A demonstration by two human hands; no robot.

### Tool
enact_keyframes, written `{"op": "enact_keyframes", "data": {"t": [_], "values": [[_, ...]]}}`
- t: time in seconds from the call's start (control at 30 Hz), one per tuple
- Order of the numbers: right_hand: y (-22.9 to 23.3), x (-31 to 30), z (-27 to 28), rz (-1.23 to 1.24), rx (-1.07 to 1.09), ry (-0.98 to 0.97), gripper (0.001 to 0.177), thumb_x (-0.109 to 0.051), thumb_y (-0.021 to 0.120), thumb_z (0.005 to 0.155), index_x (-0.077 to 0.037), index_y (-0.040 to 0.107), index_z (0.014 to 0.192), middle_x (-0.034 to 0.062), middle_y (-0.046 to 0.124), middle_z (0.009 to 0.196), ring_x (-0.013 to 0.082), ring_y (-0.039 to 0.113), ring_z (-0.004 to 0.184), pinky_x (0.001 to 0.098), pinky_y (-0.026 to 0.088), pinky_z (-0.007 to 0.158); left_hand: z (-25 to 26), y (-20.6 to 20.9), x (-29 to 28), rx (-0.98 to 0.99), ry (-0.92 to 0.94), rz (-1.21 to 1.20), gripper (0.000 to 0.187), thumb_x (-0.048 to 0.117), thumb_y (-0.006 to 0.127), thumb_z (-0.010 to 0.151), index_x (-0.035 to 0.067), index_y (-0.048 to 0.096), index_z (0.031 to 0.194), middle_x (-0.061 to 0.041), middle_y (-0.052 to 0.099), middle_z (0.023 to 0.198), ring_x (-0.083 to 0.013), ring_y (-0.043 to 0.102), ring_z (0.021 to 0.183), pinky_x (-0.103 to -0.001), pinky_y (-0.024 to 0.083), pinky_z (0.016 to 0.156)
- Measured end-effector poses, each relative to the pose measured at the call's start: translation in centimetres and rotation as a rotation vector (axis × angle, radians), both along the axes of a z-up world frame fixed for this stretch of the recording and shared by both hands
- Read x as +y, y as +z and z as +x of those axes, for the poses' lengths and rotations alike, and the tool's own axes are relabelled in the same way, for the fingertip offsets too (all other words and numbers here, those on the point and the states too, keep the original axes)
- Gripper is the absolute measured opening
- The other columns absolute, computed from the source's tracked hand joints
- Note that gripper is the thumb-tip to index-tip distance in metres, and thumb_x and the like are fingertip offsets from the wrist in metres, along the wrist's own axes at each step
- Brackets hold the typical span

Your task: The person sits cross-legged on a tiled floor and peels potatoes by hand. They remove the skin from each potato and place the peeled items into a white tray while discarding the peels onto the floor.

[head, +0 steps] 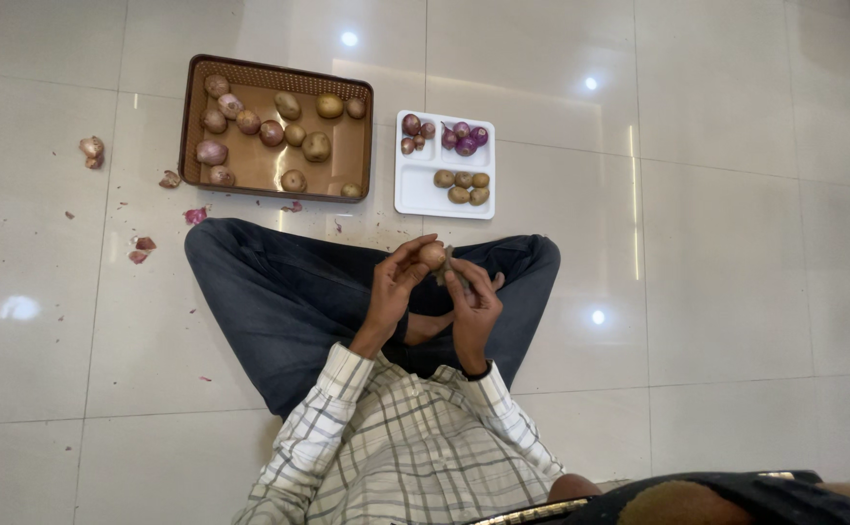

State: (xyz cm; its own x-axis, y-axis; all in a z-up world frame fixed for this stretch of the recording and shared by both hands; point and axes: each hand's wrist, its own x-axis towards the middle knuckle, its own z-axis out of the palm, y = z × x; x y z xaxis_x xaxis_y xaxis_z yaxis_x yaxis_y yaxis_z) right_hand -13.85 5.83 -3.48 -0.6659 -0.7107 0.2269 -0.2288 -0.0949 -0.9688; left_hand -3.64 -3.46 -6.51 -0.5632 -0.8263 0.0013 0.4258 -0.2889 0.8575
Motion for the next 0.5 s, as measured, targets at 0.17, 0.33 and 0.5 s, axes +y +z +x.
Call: {"op": "enact_keyframes", "data": {"t": [0.17, 0.33, 0.5], "values": [[-0.5, -0.2, -1.0, 0.028, 0.131, -0.011, 0.020, 0.001, 0.070, 0.098, 0.002, 0.074, 0.118, 0.0119, 0.072, 0.119, 0.0157, 0.069, 0.104, 0.0251, 0.057, 0.088, 0.5, -0.2, 0.0, 0.019, -0.089, 0.041, 0.037, 0.001, 0.065, 0.098, -0.001, 0.065, 0.135, -0.013, 0.071, 0.129, -0.0189, 0.068, 0.118, -0.031, 0.056, 0.105], [-0.4, -0.4, -0.8, 0.021, 0.092, 0.001, 0.019, 0.001, 0.069, 0.098, 0.001, 0.074, 0.117, 0.0119, 0.071, 0.121, 0.0142, 0.069, 0.100, 0.0240, 0.057, 0.082, 0.5, 0.3, -0.1, -0.001, -0.088, 0.065, 0.035, 0.000, 0.063, 0.099, -0.001, 0.065, 0.134, -0.013, 0.071, 0.127, -0.0196, 0.069, 0.117, -0.031, 0.057, 0.104], [-0.2, -0.1, 0.0, 0.040, 0.198, -0.007, 0.020, -0.001, 0.073, 0.096, 0.000, 0.074, 0.116, 0.0116, 0.072, 0.120, 0.0135, 0.070, 0.099, 0.0231, 0.058, 0.079, 1.0, -0.2, -0.2, 0.058, -0.058, 0.115, 0.038, 0.001, 0.065, 0.097, -0.001, 0.062, 0.135, -0.013, 0.068, 0.133, -0.0180, 0.068, 0.121, -0.029, 0.056, 0.105]]}}
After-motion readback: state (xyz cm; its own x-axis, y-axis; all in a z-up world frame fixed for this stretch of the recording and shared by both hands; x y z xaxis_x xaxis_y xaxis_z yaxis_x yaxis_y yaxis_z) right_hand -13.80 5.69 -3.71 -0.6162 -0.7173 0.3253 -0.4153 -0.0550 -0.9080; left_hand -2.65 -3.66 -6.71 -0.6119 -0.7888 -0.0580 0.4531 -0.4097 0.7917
